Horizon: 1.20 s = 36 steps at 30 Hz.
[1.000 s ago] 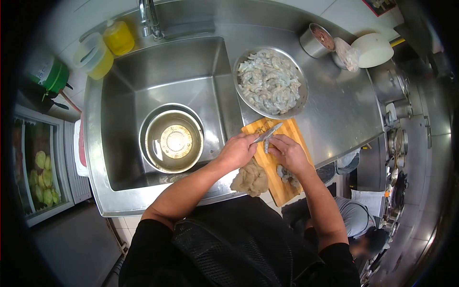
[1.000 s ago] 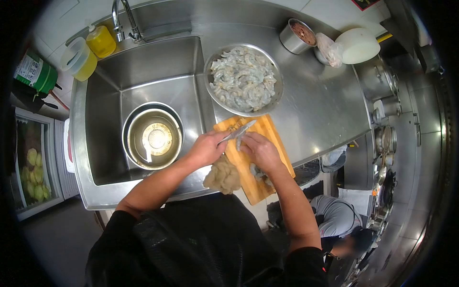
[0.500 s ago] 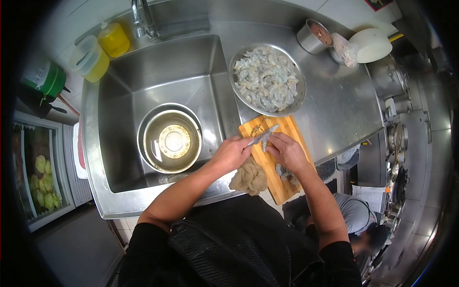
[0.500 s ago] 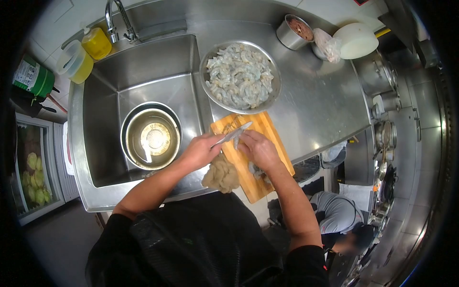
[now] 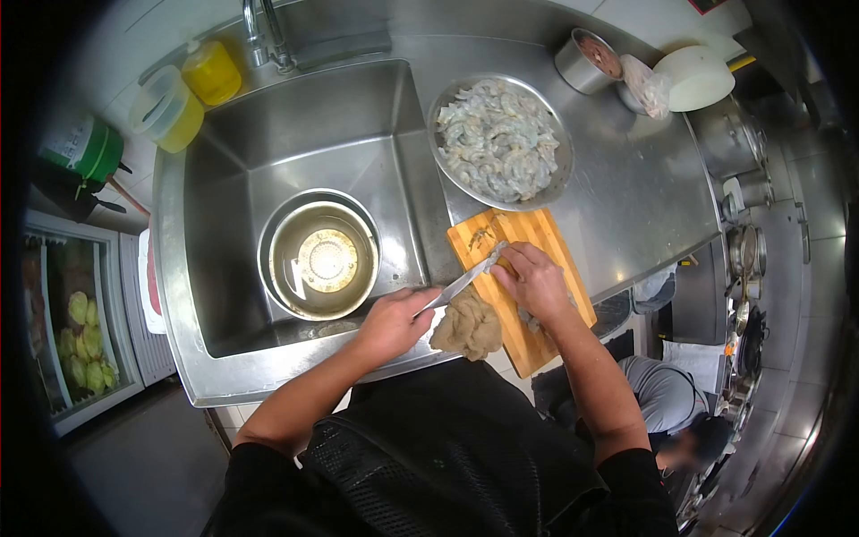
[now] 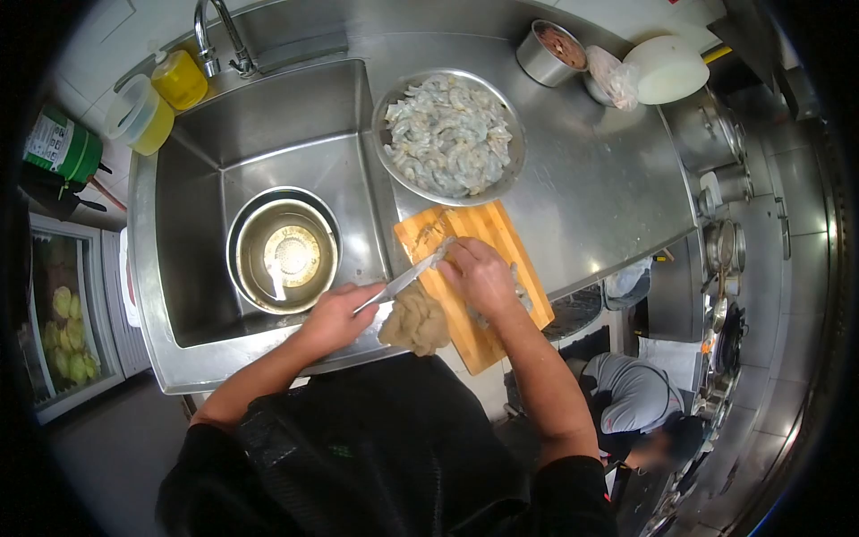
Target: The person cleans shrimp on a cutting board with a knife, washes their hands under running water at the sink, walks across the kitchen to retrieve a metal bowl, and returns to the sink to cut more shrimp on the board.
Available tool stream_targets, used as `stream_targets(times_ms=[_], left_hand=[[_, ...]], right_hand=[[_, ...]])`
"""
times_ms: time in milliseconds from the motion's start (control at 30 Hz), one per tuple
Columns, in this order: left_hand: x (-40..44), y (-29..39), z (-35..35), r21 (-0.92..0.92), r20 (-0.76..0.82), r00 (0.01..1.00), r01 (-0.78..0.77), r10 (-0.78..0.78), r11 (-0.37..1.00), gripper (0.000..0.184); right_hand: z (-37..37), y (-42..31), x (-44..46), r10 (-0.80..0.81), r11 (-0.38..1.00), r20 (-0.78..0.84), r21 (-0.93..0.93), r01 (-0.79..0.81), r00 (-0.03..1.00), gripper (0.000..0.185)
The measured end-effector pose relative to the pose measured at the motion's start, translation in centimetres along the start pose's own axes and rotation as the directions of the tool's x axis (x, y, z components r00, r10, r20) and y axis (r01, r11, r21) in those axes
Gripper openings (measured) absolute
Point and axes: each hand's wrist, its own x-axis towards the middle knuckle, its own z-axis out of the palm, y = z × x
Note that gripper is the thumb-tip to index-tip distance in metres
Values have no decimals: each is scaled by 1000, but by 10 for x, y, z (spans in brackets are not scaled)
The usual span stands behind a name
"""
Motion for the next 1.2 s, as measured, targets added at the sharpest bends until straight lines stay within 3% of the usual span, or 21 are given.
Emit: stream_targets(times_ms=[100,133,233,367,567,767,867,1067,1200], left_hand=[[-9,-9,-16,29,-27,999,-34,35,999,39],[-10,-5,-21,30,-39,999,37,-36,999,39],[-1,9,-26,32,-111,993,42,-38,999,38],[1,14,-7,55,-93,995,-24,29,998,38],[-7,28,0,84,-37,999,35,-32,996,39],[-7,28,4,163,-109,994,41,-23,986,39],[3,28,5,176,-188,982,46,-12,983,38],[6,33,10,176,-70,998,0,12,984,37],[18,21,15,175,-140,990,38,-14,984,38]], right_hand=[[1,-2,0,21,1000,12,2,-21,1000,28],[-1,-3,1,28,1000,29,-8,-28,999,28],[-3,0,5,31,999,90,-36,-28,995,24],[-4,9,7,59,998,160,-43,-53,985,18],[-5,8,8,76,997,138,-8,-76,987,15],[-7,12,11,-17,1000,129,-7,18,991,11],[-4,15,6,40,999,163,-16,-38,986,10],[-9,8,8,6,1000,69,28,-8,998,10],[-5,11,5,22,998,93,-54,-17,995,10]])
